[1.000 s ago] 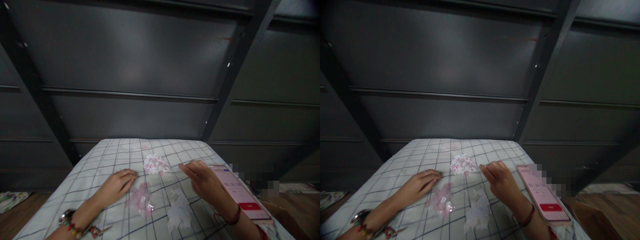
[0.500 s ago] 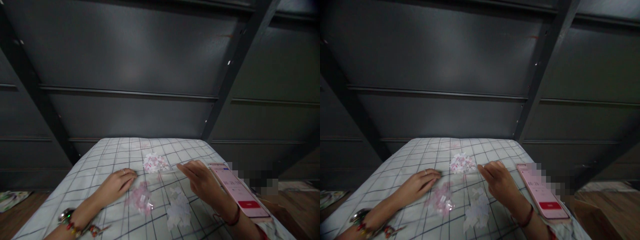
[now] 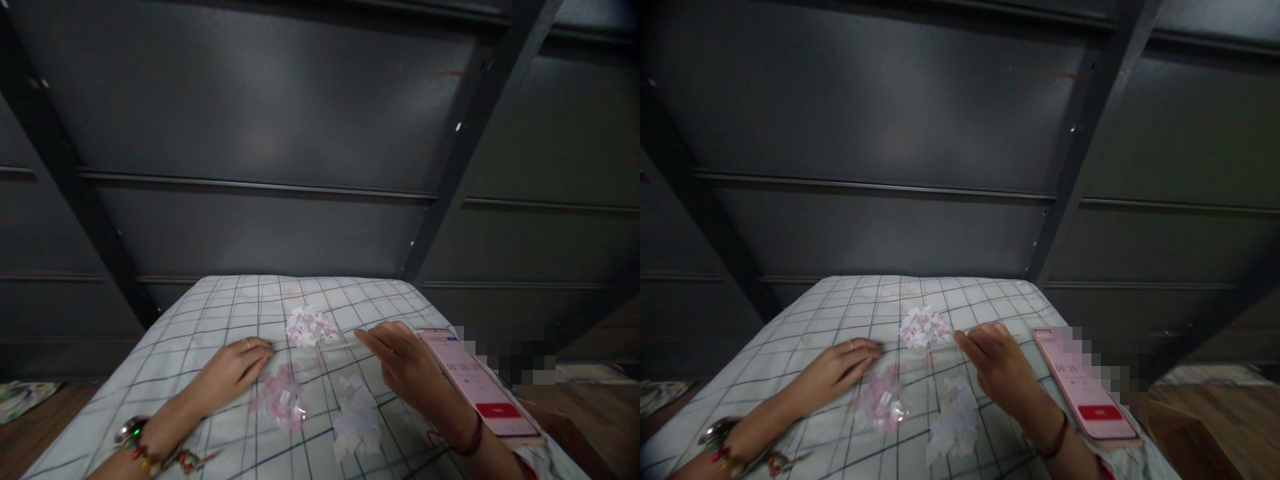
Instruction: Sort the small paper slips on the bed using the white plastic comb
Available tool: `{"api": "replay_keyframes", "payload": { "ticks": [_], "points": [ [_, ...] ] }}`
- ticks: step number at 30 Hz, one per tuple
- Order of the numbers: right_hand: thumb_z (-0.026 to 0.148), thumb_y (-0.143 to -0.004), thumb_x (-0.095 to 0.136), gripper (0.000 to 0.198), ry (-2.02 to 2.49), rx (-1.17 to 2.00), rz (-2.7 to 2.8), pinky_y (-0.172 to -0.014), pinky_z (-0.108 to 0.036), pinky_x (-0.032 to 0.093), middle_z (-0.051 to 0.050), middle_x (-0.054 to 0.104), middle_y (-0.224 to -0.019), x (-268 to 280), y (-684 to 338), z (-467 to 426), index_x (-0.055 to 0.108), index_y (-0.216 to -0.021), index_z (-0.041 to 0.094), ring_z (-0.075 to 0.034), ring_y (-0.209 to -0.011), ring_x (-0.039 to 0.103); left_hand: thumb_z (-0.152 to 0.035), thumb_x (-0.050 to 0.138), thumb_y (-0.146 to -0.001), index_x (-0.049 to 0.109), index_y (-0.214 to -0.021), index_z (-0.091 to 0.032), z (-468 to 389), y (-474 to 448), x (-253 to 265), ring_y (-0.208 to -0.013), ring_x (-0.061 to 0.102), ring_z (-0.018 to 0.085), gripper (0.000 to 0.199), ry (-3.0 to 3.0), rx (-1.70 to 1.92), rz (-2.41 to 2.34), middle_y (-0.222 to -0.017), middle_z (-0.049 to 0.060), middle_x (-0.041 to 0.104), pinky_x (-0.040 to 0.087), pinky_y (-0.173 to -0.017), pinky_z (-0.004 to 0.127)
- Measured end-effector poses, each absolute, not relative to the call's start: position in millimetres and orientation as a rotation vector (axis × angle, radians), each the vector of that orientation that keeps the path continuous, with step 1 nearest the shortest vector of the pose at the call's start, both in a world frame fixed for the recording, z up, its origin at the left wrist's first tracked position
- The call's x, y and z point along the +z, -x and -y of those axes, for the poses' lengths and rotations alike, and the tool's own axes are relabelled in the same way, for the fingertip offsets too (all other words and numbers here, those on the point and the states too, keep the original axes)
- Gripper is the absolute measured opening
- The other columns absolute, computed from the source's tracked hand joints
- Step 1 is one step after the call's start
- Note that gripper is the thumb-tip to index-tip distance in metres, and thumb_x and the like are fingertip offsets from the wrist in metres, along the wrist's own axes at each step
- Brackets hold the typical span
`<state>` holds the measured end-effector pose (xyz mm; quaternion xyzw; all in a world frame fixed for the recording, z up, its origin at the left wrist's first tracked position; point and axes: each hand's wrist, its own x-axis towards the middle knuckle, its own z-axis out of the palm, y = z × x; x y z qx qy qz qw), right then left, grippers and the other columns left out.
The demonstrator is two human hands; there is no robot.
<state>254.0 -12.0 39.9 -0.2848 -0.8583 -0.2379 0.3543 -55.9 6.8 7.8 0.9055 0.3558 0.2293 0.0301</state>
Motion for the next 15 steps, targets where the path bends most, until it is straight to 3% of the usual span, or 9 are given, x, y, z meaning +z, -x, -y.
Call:
{"api": "replay_keyframes", "payload": {
  "ticks": [15],
  "points": [
    [-0.008, -0.069, 0.032, 0.051, 0.791, -0.581, 2.241, -0.062, -0.031, 0.041, -0.003, 0.057, -0.077, 41.3, -257.6, 13.8, 0.049, -0.110, 0.016, -0.016, -0.070, 0.046, -0.020, 0.037, -0.092, 0.061, -0.098, -0.020, -6.0, 55.8, 8.8, -0.090, 0.062, 0.016, 0.024, -2.763, 0.703, -1.106, -0.099, 0.003, 0.066, 0.050, -0.082, 0.029]
  ]
}}
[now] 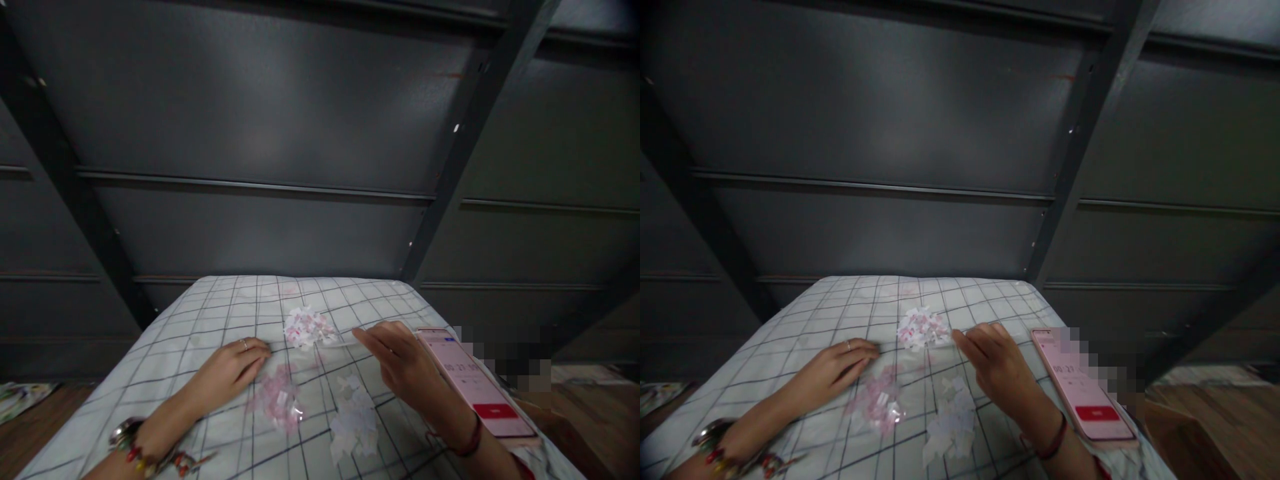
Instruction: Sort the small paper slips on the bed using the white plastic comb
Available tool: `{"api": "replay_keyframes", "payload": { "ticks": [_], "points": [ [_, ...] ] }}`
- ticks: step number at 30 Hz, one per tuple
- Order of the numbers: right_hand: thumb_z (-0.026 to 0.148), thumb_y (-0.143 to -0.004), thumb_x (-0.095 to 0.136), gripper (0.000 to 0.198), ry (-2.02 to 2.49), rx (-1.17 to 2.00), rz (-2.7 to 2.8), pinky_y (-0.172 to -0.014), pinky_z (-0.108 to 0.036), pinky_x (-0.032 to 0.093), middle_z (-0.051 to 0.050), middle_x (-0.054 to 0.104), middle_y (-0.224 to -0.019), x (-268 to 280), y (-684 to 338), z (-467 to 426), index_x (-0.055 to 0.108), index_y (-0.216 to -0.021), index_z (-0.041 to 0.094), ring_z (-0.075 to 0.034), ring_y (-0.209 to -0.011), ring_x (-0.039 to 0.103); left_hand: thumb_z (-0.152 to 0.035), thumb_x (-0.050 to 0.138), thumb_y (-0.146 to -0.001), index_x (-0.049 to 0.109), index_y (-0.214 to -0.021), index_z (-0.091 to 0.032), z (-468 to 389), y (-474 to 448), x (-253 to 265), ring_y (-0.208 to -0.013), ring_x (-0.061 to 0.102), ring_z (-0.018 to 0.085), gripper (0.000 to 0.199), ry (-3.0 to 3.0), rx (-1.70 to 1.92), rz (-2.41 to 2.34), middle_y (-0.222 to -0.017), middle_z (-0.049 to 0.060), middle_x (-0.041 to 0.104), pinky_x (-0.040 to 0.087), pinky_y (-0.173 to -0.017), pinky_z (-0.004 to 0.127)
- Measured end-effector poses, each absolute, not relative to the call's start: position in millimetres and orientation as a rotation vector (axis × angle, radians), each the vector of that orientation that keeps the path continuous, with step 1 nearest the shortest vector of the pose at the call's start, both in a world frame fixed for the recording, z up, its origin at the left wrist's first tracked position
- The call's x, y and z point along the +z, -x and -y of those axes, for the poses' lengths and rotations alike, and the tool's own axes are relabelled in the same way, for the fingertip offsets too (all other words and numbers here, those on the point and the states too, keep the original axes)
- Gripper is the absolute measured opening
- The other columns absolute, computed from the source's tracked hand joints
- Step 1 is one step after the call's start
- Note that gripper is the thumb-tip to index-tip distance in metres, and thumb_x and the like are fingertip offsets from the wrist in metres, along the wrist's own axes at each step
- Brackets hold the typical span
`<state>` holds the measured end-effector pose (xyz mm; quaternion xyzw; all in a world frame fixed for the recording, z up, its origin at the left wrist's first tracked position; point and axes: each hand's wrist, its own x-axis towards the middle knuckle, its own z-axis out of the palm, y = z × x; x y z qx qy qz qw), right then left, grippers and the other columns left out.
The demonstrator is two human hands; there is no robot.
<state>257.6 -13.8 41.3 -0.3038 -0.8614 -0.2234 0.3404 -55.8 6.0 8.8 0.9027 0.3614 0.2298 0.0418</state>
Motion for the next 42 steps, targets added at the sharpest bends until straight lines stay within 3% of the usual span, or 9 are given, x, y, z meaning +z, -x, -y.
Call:
{"api": "replay_keyframes", "payload": {
  "ticks": [17, 24, 31, 42],
  "points": [
    [-0.007, -0.064, 0.034, 0.048, 0.922, -0.647, 2.322, -0.058, -0.030, 0.037, -0.002, 0.053, -0.071, 41.0, -274.5, 7.9, 0.053, -0.101, 0.016, -0.016, -0.064, 0.042, -0.020, 0.037, -0.092, 0.060, -0.100, -0.021, -6.2, 56.0, 8.4, -0.091, 0.062, 0.017, 0.024, -2.754, 0.694, -1.099, -0.100, 0.003, 0.065, 0.050, -0.082, 0.030],
    [-0.006, -0.068, 0.032, 0.053, 0.869, -0.610, 2.251, -0.064, -0.033, 0.039, -0.003, 0.055, -0.080, 39.0, -275.3, 9.5, 0.049, -0.112, 0.019, -0.016, -0.070, 0.046, -0.021, 0.038, -0.092, 0.061, -0.099, -0.021, -6.5, 55.1, 9.6, -0.090, 0.062, 0.016, 0.024, -2.755, 0.725, -1.095, -0.099, 0.003, 0.066, 0.051, -0.081, 0.029],
    [-0.006, -0.065, 0.034, 0.047, 0.918, -0.581, 2.317, -0.060, -0.031, 0.038, -0.004, 0.054, -0.075, 43.6, -276.4, 13.0, 0.055, -0.101, 0.017, -0.016, -0.067, 0.044, -0.021, 0.038, -0.092, 0.061, -0.100, -0.020, -6.6, 56.2, 8.3, -0.091, 0.062, 0.016, 0.024, -2.746, 0.709, -1.100, -0.100, 0.004, 0.066, 0.050, -0.083, 0.029],
    [-0.006, -0.065, 0.034, 0.049, 0.831, -0.573, 2.300, -0.060, -0.030, 0.040, -0.004, 0.055, -0.076, 42.0, -276.2, 11.5, 0.055, -0.104, 0.017, -0.016, -0.068, 0.045, -0.023, 0.038, -0.092, 0.061, -0.099, -0.021, -7.0, 55.2, 8.5, -0.089, 0.062, 0.016, 0.024, -2.741, 0.717, -1.093, -0.099, 0.003, 0.066, 0.051, -0.082, 0.030]
  ]
}}
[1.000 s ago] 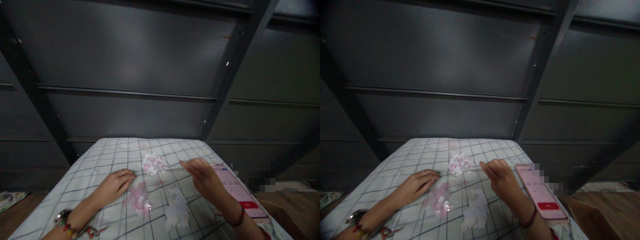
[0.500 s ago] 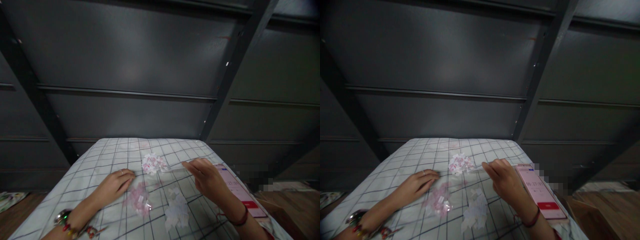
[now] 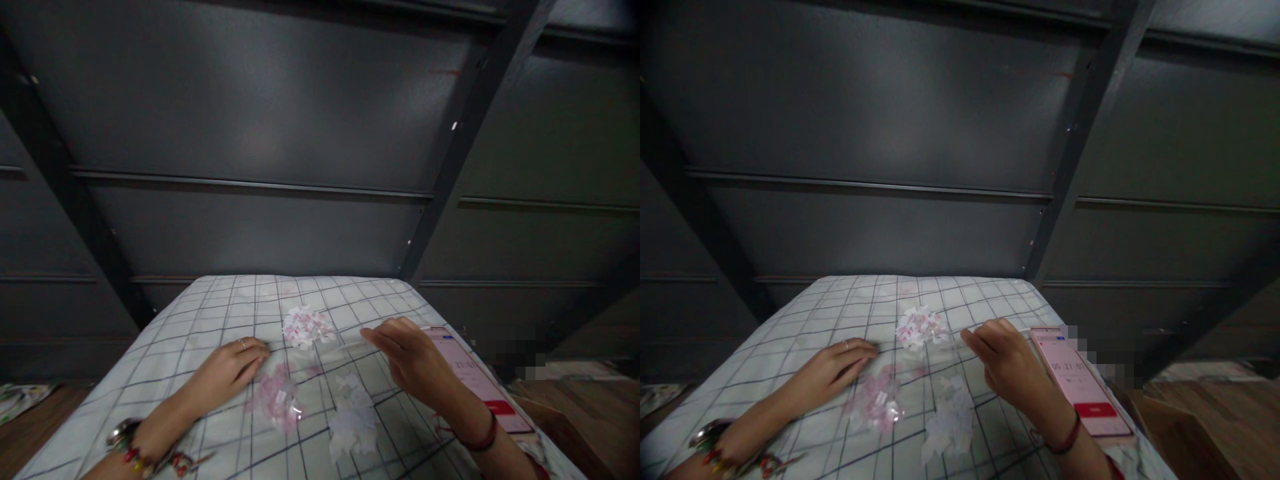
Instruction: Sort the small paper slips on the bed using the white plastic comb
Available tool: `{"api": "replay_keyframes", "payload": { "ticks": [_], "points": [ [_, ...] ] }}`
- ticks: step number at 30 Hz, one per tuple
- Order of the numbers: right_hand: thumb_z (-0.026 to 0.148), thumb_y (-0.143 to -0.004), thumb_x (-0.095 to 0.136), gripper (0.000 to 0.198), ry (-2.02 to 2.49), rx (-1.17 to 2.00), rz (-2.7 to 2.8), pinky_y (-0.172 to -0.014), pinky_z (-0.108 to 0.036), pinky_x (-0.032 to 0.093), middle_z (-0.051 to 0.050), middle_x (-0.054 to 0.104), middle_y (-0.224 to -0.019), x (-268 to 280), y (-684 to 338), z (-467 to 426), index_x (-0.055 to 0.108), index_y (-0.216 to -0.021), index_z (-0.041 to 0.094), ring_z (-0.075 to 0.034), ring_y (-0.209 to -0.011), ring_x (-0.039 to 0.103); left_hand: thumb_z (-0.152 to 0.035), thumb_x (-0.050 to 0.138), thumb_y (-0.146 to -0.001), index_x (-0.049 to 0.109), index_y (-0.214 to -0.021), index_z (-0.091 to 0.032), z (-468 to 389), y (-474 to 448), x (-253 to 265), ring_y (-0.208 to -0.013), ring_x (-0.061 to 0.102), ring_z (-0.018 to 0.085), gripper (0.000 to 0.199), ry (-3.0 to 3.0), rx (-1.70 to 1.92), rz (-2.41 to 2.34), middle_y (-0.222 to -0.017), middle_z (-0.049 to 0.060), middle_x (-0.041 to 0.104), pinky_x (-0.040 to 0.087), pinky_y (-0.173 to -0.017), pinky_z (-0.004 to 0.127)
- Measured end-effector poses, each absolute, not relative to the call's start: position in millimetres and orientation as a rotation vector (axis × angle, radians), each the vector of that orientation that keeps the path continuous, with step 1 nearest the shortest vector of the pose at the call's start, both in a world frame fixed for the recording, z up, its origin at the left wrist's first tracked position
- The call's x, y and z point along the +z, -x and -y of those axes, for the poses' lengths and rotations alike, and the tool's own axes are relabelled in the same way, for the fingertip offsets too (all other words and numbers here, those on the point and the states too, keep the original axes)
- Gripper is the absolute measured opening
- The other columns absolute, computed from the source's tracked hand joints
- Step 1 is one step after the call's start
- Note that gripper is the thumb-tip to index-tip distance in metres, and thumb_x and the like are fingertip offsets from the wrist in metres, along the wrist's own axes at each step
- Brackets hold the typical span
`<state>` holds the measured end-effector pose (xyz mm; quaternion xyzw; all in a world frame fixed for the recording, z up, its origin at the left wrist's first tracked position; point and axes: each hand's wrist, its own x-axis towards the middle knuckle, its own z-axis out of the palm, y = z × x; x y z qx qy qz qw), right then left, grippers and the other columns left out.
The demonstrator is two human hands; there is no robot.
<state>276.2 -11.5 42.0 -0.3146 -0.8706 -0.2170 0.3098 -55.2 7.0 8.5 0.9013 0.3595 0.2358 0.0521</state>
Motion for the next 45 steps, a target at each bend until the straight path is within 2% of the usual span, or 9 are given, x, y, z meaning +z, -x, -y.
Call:
{"api": "replay_keyframes", "payload": {
  "ticks": [8, 18, 22, 29, 45],
  "points": [
    [-0.007, -0.073, 0.032, 0.046, 0.736, -0.597, 2.239, -0.063, -0.030, 0.042, -0.004, 0.057, -0.079, 48.9, -258.1, 19.4, 0.049, -0.109, 0.015, -0.016, -0.072, 0.047, -0.023, 0.036, -0.093, 0.060, -0.099, -0.020, -6.1, 54.7, 8.9, -0.091, 0.062, 0.017, 0.025, -2.751, 0.687, -1.107, -0.099, 0.003, 0.066, 0.050, -0.082, 0.029],
    [-0.008, -0.068, 0.032, 0.046, 0.803, -0.660, 2.228, -0.060, -0.031, 0.038, -0.003, 0.054, -0.074, 41.3, -266.3, 11.2, 0.050, -0.103, 0.017, -0.016, -0.067, 0.044, -0.020, 0.038, -0.093, 0.060, -0.101, -0.020, -7.4, 55.8, 7.3, -0.092, 0.061, 0.016, 0.023, -2.747, 0.678, -1.098, -0.101, 0.003, 0.065, 0.050, -0.083, 0.028],
    [-0.008, -0.068, 0.033, 0.046, 0.806, -0.616, 2.237, -0.061, -0.030, 0.038, -0.003, 0.055, -0.076, 40.3, -268.2, 9.5, 0.050, -0.104, 0.017, -0.016, -0.068, 0.044, -0.022, 0.037, -0.093, 0.060, -0.100, -0.020, -7.0, 54.9, 7.8, -0.091, 0.062, 0.016, 0.025, -2.758, 0.675, -1.100, -0.100, 0.004, 0.066, 0.050, -0.083, 0.027],
    [-0.008, -0.062, 0.034, 0.043, 0.898, -0.502, 2.287, -0.059, -0.030, 0.035, -0.002, 0.054, -0.069, 44.5, -279.4, 6.2, 0.054, -0.091, 0.017, -0.016, -0.064, 0.043, -0.021, 0.037, -0.092, 0.060, -0.100, -0.019, -8.1, 55.5, 6.7, -0.091, 0.062, 0.015, 0.024, -2.771, 0.697, -1.100, -0.099, 0.003, 0.066, 0.050, -0.083, 0.028],
    [-0.009, -0.064, 0.035, 0.042, 0.783, -0.285, 2.237, -0.066, -0.031, 0.037, -0.002, 0.057, -0.075, 41.5, -288.8, -1.1, 0.051, -0.092, 0.018, -0.016, -0.070, 0.047, -0.020, 0.038, -0.093, 0.060, -0.101, -0.018, -9.3, 56.9, 5.1, -0.093, 0.062, 0.015, 0.024, -2.791, 0.697, -1.088, -0.101, 0.003, 0.066, 0.050, -0.084, 0.028]
  ]
}}
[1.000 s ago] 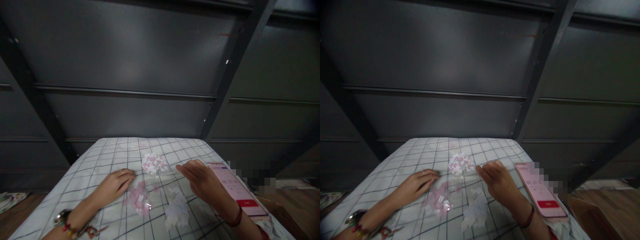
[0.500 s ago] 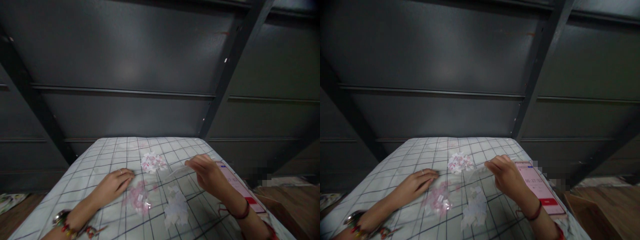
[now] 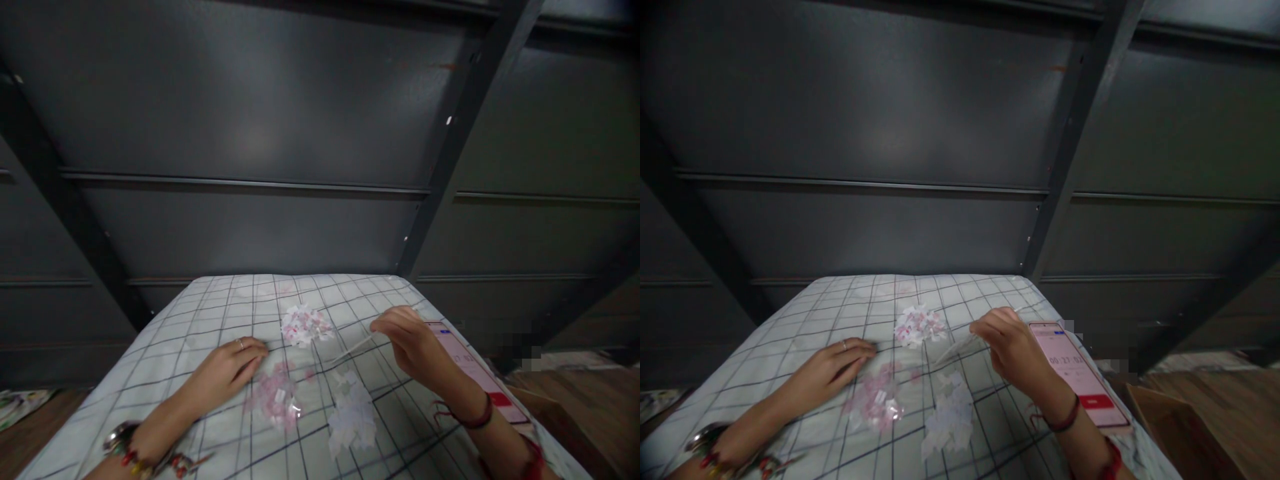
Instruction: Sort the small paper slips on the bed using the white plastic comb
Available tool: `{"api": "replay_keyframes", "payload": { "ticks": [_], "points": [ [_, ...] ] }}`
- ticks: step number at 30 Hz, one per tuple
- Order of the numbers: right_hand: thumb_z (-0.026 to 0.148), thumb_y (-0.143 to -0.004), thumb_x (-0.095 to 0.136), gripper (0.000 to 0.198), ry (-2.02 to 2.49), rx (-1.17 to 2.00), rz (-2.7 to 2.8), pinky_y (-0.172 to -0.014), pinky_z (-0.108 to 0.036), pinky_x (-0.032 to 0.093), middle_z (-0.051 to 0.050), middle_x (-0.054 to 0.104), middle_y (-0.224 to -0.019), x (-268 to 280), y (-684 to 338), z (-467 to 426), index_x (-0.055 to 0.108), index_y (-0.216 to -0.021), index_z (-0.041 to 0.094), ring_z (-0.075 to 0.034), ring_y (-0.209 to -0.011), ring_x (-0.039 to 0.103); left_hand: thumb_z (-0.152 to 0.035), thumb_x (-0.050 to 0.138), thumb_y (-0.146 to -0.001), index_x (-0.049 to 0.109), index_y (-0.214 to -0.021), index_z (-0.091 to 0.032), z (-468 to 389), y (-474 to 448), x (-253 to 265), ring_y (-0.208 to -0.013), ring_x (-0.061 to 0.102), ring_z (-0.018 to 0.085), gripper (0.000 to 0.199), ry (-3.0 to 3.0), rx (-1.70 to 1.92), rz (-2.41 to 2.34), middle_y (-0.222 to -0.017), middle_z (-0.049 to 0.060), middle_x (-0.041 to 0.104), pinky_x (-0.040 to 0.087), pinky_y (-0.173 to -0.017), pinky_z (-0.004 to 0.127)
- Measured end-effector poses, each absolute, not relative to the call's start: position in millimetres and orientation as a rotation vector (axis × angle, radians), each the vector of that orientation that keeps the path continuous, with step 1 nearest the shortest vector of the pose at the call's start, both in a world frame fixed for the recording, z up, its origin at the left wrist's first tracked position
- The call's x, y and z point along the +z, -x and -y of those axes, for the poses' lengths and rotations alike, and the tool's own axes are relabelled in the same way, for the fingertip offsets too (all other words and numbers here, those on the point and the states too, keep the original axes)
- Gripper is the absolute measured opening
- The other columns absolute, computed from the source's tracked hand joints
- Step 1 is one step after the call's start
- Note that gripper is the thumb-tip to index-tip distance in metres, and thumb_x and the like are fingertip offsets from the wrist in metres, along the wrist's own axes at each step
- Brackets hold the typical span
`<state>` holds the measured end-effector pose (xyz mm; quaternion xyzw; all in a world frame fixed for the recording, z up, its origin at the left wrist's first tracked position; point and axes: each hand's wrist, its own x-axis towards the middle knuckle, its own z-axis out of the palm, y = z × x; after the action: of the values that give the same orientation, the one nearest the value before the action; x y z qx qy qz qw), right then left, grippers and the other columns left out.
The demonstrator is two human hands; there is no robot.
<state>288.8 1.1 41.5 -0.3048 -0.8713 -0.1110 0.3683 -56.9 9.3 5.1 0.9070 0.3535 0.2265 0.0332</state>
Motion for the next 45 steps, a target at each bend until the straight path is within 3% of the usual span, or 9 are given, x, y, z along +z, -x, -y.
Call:
{"api": "replay_keyframes", "payload": {
  "ticks": [7, 16, 25, 31, 40, 45],
  "points": [
    [-0.008, -0.064, 0.035, 0.040, 0.753, -0.210, 2.246, -0.065, -0.031, 0.038, -0.002, 0.056, -0.073, 43.8, -290.4, 1.9, 0.051, -0.089, 0.019, -0.016, -0.070, 0.048, -0.020, 0.038, -0.092, 0.060, -0.101, -0.019, -9.5, 57.0, 4.5, -0.091, 0.062, 0.015, 0.024, -2.793, 0.693, -1.105, -0.100, 0.003, 0.066, 0.050, -0.083, 0.028],
    [-0.007, -0.070, 0.033, 0.039, 0.782, -0.454, 2.242, -0.060, -0.029, 0.039, -0.003, 0.057, -0.072, 43.1, -264.5, 11.7, 0.054, -0.092, 0.017, -0.015, -0.066, 0.047, -0.021, 0.039, -0.092, 0.060, -0.101, -0.019, -8.5, 56.7, 4.8, -0.092, 0.062, 0.015, 0.023, -2.783, 0.682, -1.110, -0.101, 0.003, 0.066, 0.050, -0.084, 0.028],
    [-0.007, -0.076, 0.034, 0.038, 0.687, -0.454, 2.193, -0.066, -0.029, 0.043, -0.004, 0.060, -0.079, 47.8, -256.3, 21.8, 0.054, -0.099, 0.016, -0.015, -0.074, 0.050, -0.021, 0.038, -0.092, 0.060, -0.100, -0.020, -9.1, 57.3, 4.6, -0.092, 0.062, 0.016, 0.024, -2.755, 0.672, -1.113, -0.101, 0.003, 0.066, 0.051, -0.083, 0.030],
    [-0.007, -0.073, 0.033, 0.041, 0.678, -0.410, 2.248, -0.060, -0.028, 0.042, -0.002, 0.058, -0.075, 49.0, -266.2, 16.4, 0.055, -0.097, 0.018, -0.014, -0.067, 0.050, -0.021, 0.039, -0.092, 0.060, -0.101, -0.020, -8.6, 56.9, 6.1, -0.092, 0.062, 0.016, 0.023, -2.762, 0.691, -1.096, -0.100, 0.003, 0.066, 0.050, -0.083, 0.030],
    [-0.005, -0.075, 0.034, 0.044, 0.645, -0.447, 2.223, -0.068, -0.030, 0.045, -0.003, 0.061, -0.080, 50.9, -254.7, 22.5, 0.052, -0.106, 0.019, -0.015, -0.075, 0.053, -0.020, 0.038, -0.092, 0.060, -0.100, -0.020, -9.0, 56.4, 6.6, -0.092, 0.062, 0.016, 0.024, -2.771, 0.674, -1.111, -0.101, 0.003, 0.066, 0.050, -0.083, 0.029],
    [-0.005, -0.074, 0.034, 0.046, 0.742, -0.502, 2.187, -0.064, -0.030, 0.045, -0.003, 0.060, -0.081, 47.6, -263.0, 15.7, 0.051, -0.109, 0.020, -0.016, -0.075, 0.053, -0.020, 0.038, -0.093, 0.060, -0.101, -0.020, -8.6, 56.8, 6.8, -0.092, 0.062, 0.016, 0.024, -2.769, 0.671, -1.108, -0.102, 0.003, 0.066, 0.050, -0.084, 0.029]
  ]
}}
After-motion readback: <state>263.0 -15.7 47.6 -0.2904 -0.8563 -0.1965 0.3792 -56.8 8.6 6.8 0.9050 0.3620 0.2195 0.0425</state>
